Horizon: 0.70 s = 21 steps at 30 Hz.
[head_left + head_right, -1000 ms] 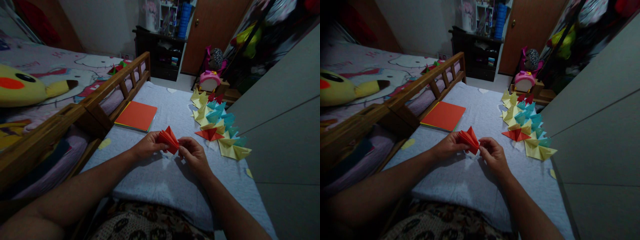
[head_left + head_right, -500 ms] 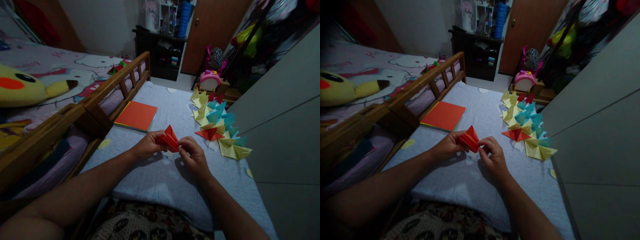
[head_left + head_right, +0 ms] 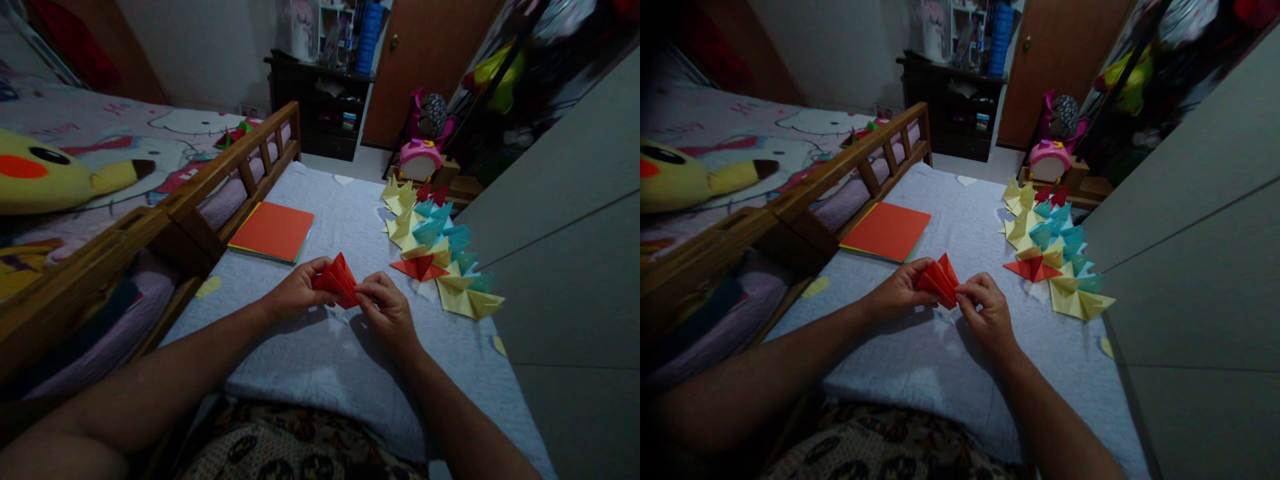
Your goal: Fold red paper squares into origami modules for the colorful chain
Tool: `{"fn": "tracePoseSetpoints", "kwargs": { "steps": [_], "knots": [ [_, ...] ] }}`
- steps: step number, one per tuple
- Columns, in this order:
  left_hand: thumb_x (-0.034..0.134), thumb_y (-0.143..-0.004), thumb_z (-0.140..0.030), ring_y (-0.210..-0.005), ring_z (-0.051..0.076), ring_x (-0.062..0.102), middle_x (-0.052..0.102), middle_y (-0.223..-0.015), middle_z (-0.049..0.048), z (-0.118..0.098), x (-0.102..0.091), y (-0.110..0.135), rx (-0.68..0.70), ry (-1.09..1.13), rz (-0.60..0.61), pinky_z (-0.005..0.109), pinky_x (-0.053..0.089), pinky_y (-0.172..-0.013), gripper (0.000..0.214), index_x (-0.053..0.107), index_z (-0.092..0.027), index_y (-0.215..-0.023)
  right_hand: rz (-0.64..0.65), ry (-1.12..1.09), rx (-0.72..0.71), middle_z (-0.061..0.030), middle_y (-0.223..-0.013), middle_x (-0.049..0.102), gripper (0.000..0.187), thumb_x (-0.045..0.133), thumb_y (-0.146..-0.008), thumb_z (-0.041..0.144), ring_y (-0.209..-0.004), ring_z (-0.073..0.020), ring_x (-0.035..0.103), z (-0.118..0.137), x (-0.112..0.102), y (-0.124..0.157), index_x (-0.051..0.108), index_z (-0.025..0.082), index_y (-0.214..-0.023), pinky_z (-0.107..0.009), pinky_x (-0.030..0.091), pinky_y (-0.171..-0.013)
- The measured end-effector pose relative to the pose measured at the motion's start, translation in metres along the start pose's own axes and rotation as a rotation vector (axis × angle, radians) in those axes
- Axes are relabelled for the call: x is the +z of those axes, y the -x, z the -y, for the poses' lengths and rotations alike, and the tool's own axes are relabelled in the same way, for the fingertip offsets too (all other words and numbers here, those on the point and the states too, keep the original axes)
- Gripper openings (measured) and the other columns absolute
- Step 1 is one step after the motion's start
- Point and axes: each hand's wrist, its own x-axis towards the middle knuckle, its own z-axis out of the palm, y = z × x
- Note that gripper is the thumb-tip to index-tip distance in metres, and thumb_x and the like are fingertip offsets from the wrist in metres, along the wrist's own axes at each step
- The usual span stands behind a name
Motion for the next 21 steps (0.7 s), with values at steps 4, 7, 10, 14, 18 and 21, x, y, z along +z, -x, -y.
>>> {"fn": "tracePoseSetpoints", "kwargs": {
  "steps": [4,7,10,14,18,21],
  "knots": [
    [0.08,-0.07,-0.016,-0.071,0.011,0.058,0.065,-0.084,-0.0005,-0.002,0.001,0.001,0.041,-0.113,0.004,0.026,0.045,-0.068,0.025,0.069,-0.017,-0.092,0.026,-0.002,0.005,-0.0018,-0.082,0.057,0.015,0.064,-0.087,0.019,-0.077,-0.017,0.056,-0.001,0.001,0.001,0.076,0.028,-0.091,-0.031,0.045,-0.064],
    [0.079,-0.071,-0.018,-0.076,0.012,0.057,0.062,-0.086,0.0003,-0.007,0.002,0.002,0.115,-0.215,-0.004,0.027,0.045,-0.071,0.017,0.073,-0.018,-0.088,0.039,-0.015,-0.007,-0.002,-0.085,0.057,0.018,0.063,-0.088,0.018,-0.079,-0.0172,0.057,-0.002,0.002,0.001,0.076,0.029,-0.093,-0.031,0.046,-0.067],
    [0.078,-0.073,-0.019,-0.081,0.014,0.057,0.062,-0.087,0.0013,-0.011,0.002,0.001,0.176,-0.288,-0.004,0.029,0.045,-0.076,0.013,0.075,-0.019,-0.085,0.062,-0.027,-0.022,-0.002,-0.087,0.058,0.019,0.062,-0.089,0.017,-0.081,-0.0171,0.058,-0.004,0.003,0.002,0.075,0.03,-0.095,-0.03,0.047,-0.069],
    [0.08,-0.074,-0.023,-0.08,0.015,0.057,0.063,-0.085,0.0022,-0.012,0.002,0.001,0.209,-0.365,0.003,0.029,0.044,-0.075,0.011,0.076,-0.018,-0.084,0.097,-0.029,-0.031,-0.0032,-0.089,0.058,0.02,0.06,-0.089,0.016,-0.086,-0.018,0.059,-0.005,0.002,0.001,0.075,0.028,-0.097,-0.031,0.048,-0.071],
    [0.078,-0.079,-0.024,-0.078,0.015,0.059,0.065,-0.084,0.0031,-0.011,0.001,0.002,0.233,-0.463,0.002,0.03,0.045,-0.074,0.008,0.076,-0.017,-0.081,0.152,-0.074,-0.015,-0.0043,-0.095,0.06,0.019,0.058,-0.089,0.016,-0.088,-0.0182,0.06,0.0,0.0,0.002,0.073,0.026,-0.095,-0.031,0.049,-0.074],
    [0.075,-0.082,-0.023,-0.08,0.015,0.062,0.067,-0.086,0.0039,-0.01,0.001,0.003,0.249,-0.484,0.029,0.03,0.047,-0.075,0.007,0.075,-0.017,-0.082,0.176,-0.199,0.15,-0.0028,-0.091,0.062,0.013,0.058,-0.09,0.022,-0.077,-0.016,0.059,0.003,-0.001,0.003,0.068,0.025,-0.099,-0.028,0.048,-0.065]
  ]
}}
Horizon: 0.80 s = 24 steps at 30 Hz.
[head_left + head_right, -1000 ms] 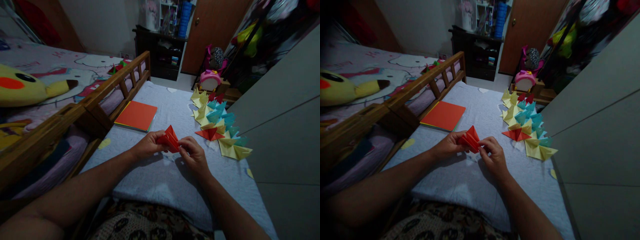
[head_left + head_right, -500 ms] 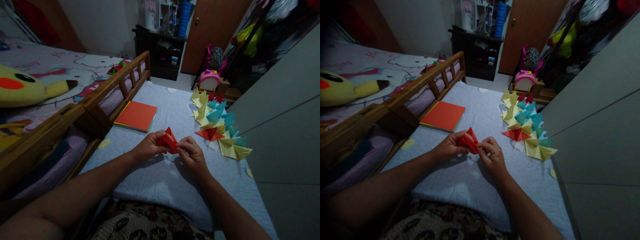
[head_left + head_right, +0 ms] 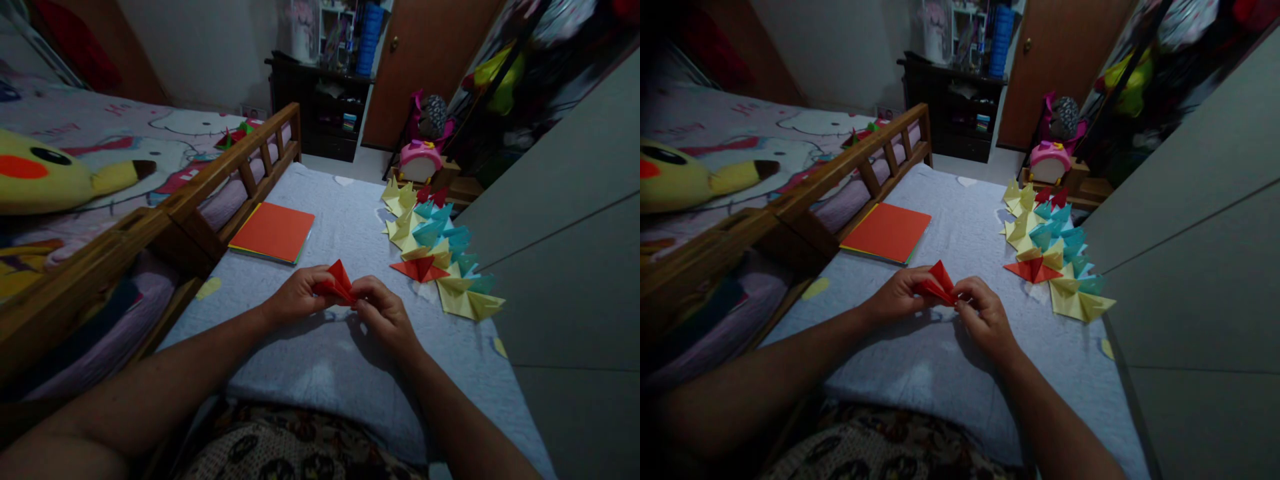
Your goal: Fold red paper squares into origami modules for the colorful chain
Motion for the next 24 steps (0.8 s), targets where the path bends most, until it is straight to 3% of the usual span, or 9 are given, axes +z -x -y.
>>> {"fn": "tracePoseSetpoints", "kwargs": {
  "steps": [4,10,18,24],
  "knots": [
    [0.072,-0.085,-0.023,-0.082,0.016,0.064,0.069,-0.087,0.0046,0.0015,0.0014,0.0013,0.036,-0.06,0.064,0.029,0.048,-0.075,0.007,0.075,-0.018,-0.086,-0.047,-0.098,0.155,0.002,-0.075,0.059,0.011,0.06,-0.092,0.032,-0.061,-0.0122,0.052,-0.0003,0.001,-0.0014,0.064,0.023,-0.096,-0.024,0.042,-0.055],
    [0.069,-0.085,-0.019,-0.081,0.015,0.063,0.068,-0.086,0.0034,0.0065,0.0026,0.003,0.084,-0.086,0.133,0.027,0.047,-0.073,0.006,0.074,-0.018,-0.087,-0.018,0.036,0.121,0.0002,-0.072,0.062,0.016,0.064,-0.087,0.033,-0.065,-0.0134,0.055,-0.0027,0.0007,-0.0066,0.069,0.02,-0.08,-0.026,0.042,-0.06],
    [0.069,-0.083,-0.02,-0.081,0.015,0.061,0.066,-0.087,0.0039,0.0018,0.0053,0.0026,0.136,-0.126,0.095,0.029,0.047,-0.073,0.006,0.072,-0.018,-0.088,-0.116,0.13,0.123,0.0009,-0.068,0.058,0.014,0.066,-0.083,0.031,-0.061,-0.0135,0.053,-0.0086,0.0034,-0.0055,0.063,0.02,-0.075,-0.027,0.041,-0.057],
    [0.066,-0.084,-0.019,-0.077,0.015,0.063,0.069,-0.082,0.0039,0.0029,0.0075,0.0032,0.095,-0.151,0.109,0.028,0.047,-0.071,0.007,0.072,-0.017,-0.086,-0.069,0.012,0.142,0.0005,-0.071,0.062,0.014,0.066,-0.084,0.034,-0.063,-0.0136,0.055,-0.0052,0.0027,-0.006,0.066,0.02,-0.081,-0.026,0.043,-0.059]
  ]
}}
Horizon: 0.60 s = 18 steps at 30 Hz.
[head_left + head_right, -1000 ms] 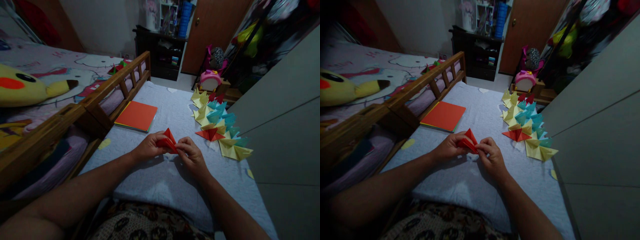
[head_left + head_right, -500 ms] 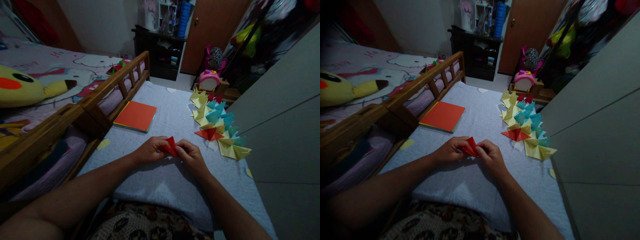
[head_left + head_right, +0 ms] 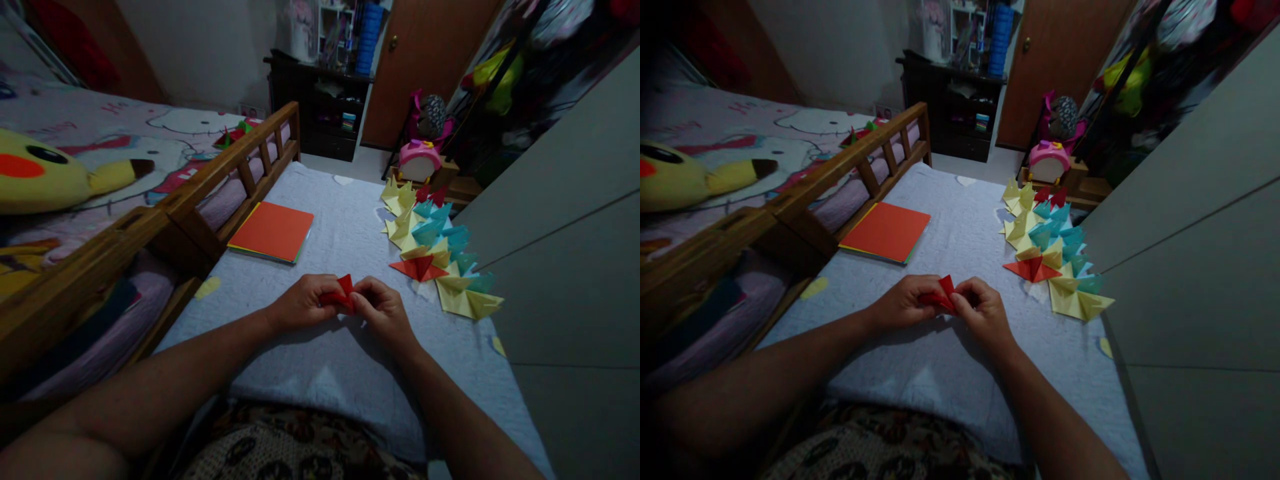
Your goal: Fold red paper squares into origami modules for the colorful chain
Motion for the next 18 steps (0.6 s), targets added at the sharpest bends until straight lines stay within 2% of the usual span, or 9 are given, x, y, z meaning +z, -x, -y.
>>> {"fn": "tracePoseSetpoints", "kwargs": {
  "steps": [4,10,13,18],
  "knots": [
    [0.063,-0.082,-0.016,-0.079,0.015,0.065,0.072,-0.085,0.0044,0.0009,-0.0003,0.0,0.005,0.046,0.07,0.027,0.048,-0.073,0.012,0.073,-0.016,-0.089,0.01,0.013,-0.073,-0.0006,-0.075,0.064,0.014,0.064,-0.088,0.031,-0.069,-0.0142,0.058,0.0042,-0.0017,-0.0003,0.072,0.021,-0.084,-0.026,0.045,-0.063],
    [0.065,-0.081,-0.016,-0.077,0.014,0.065,0.072,-0.084,0.0039,-0.0007,0.0008,-0.0008,-0.016,0.043,0.071,0.027,0.048,-0.072,0.011,0.073,-0.017,-0.088,-0.068,0.064,-0.116,0.0014,-0.069,0.06,0.012,0.065,-0.085,0.026,-0.062,-0.0125,0.054,0.0041,0.0002,-0.0018,0.07,0.021,-0.076,-0.026,0.042,-0.058],
    [0.068,-0.083,-0.02,-0.077,0.014,0.065,0.072,-0.084,0.0038,-0.0031,0.0026,-0.001,-0.028,0.03,0.043,0.027,0.049,-0.072,0.009,0.074,-0.017,-0.089,-0.113,0.084,-0.141,0.0013,-0.068,0.059,0.012,0.065,-0.084,0.026,-0.062,-0.0126,0.054,0.005,0.0013,-0.0013,0.07,0.021,-0.074,-0.026,0.042,-0.058],
    [0.071,-0.086,-0.027,-0.075,0.014,0.065,0.072,-0.082,0.004,-0.0033,0.0066,-0.001,-0.049,0.01,-0.046,0.028,0.048,-0.071,0.01,0.074,-0.018,-0.086,-0.092,0.051,-0.11,0.0008,-0.069,0.059,0.011,0.067,-0.085,0.028,-0.06,-0.0125,0.052,0.0068,0.0019,0.0002,0.072,0.021,-0.078,-0.026,0.042,-0.056]
  ]
}}
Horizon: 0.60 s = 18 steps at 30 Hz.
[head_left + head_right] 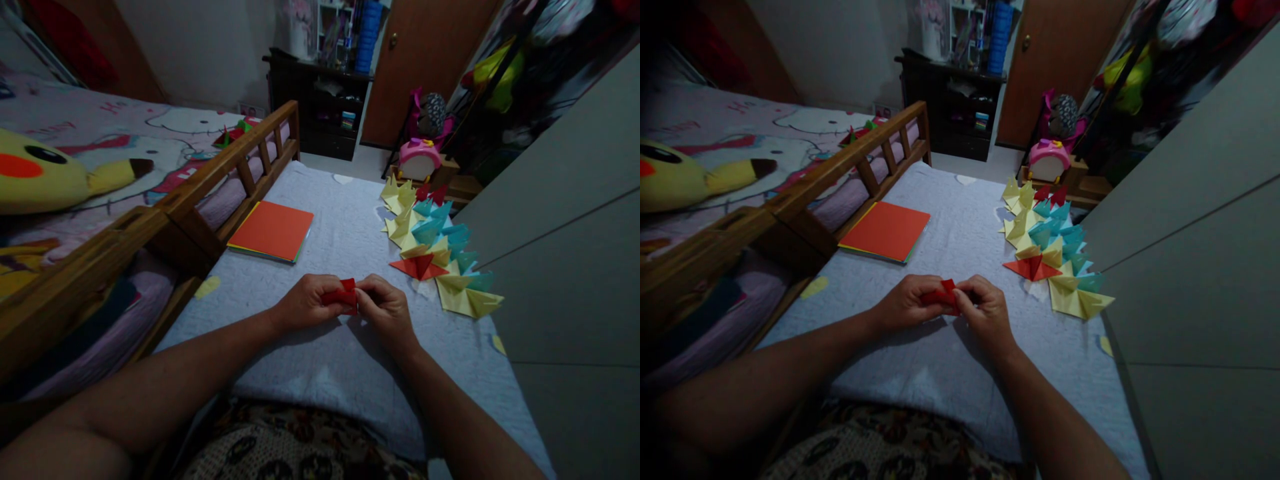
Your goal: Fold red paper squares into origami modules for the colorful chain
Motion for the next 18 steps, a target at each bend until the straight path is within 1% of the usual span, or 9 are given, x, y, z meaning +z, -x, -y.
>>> {"fn": "tracePoseSetpoints", "kwargs": {
  "steps": [3,9,11,12,14,16,18],
  "knots": [
    [0.07,-0.084,-0.027,-0.072,0.014,0.063,0.071,-0.078,0.0032,0.0005,0.0013,-0.0002,-0.017,-0.024,-0.022,0.028,0.047,-0.067,0.01,0.073,-0.018,-0.084,0.013,-0.005,-0.009,0.0006,-0.07,0.059,0.01,0.066,-0.086,0.027,-0.06,-0.0125,0.052,0.0002,-0.0005,0.0003,0.072,0.022,-0.08,-0.026,0.041,-0.056],
    [0.067,-0.083,-0.025,-0.069,0.013,0.06,0.068,-0.077,0.0019,-0.001,0.0021,0.0005,-0.049,-0.011,-0.034,0.027,0.045,-0.066,0.008,0.069,-0.017,-0.082,0.026,0.004,-0.067,0.0002,-0.072,0.062,0.009,0.065,-0.086,0.024,-0.065,-0.0136,0.055,-0.0009,-0.0014,0.0001,0.074,0.023,-0.084,-0.027,0.042,-0.06],
    [0.069,-0.082,-0.026,-0.068,0.012,0.058,0.067,-0.078,0.0009,-0.0008,0.0026,0.0017,-0.061,-0.014,-0.068,0.026,0.044,-0.065,0.01,0.065,-0.017,-0.086,0.025,-0.002,-0.074,0.0004,-0.072,0.061,0.009,0.065,-0.086,0.024,-0.064,-0.0136,0.055,-0.0003,-0.0017,0.0001,0.073,0.023,-0.085,-0.027,0.042,-0.06],
    [0.071,-0.081,-0.026,-0.067,0.012,0.057,0.066,-0.08,0.0002,-0.0004,0.003,0.0024,-0.074,-0.014,-0.093,0.025,0.043,-0.064,0.016,0.063,-0.018,-0.092,0.024,-0.006,-0.071,0.0004,-0.072,0.061,0.01,0.064,-0.087,0.025,-0.064,-0.0136,0.055,0.0003,-0.0019,0.0002,0.073,0.023,-0.085,-0.027,0.042,-0.06],
    [0.073,-0.079,-0.027,-0.065,0.011,0.057,0.066,-0.081,-0.0011,0.001,0.0035,0.0037,-0.11,0.015,-0.122,0.024,0.041,-0.062,0.034,0.057,-0.02,-0.107,0.037,-0.022,-0.061,0.0002,-0.072,0.06,0.011,0.063,-0.087,0.027,-0.064,-0.0136,0.054,0.002,-0.0025,0.0004,0.072,0.022,-0.086,-0.027,0.042,-0.06],
    [0.075,-0.079,-0.027,-0.063,0.011,0.057,0.066,-0.078,-0.0025,0.0023,0.0037,0.0046,-0.143,0.081,-0.112,0.023,0.04,-0.06,0.051,0.048,-0.021,-0.122,0.073,-0.048,-0.043,-0.0001,-0.076,0.059,0.011,0.064,-0.087,0.03,-0.065,-0.0138,0.054,0.0029,-0.0027,0.0007,0.071,0.022,-0.089,-0.027,0.042,-0.06],
    [0.076,-0.079,-0.028,-0.061,0.012,0.057,0.065,-0.074,-0.0033,0.0026,0.0035,0.0048,-0.155,0.141,-0.096,0.023,0.04,-0.059,0.063,0.042,-0.022,-0.132,0.117,-0.058,-0.015,0.0006,-0.076,0.058,0.013,0.068,-0.084,0.033,-0.065,-0.0137,0.053,0.0022,-0.0021,0.001,0.07,0.022,-0.092,-0.027,0.042,-0.059]
  ]
}}
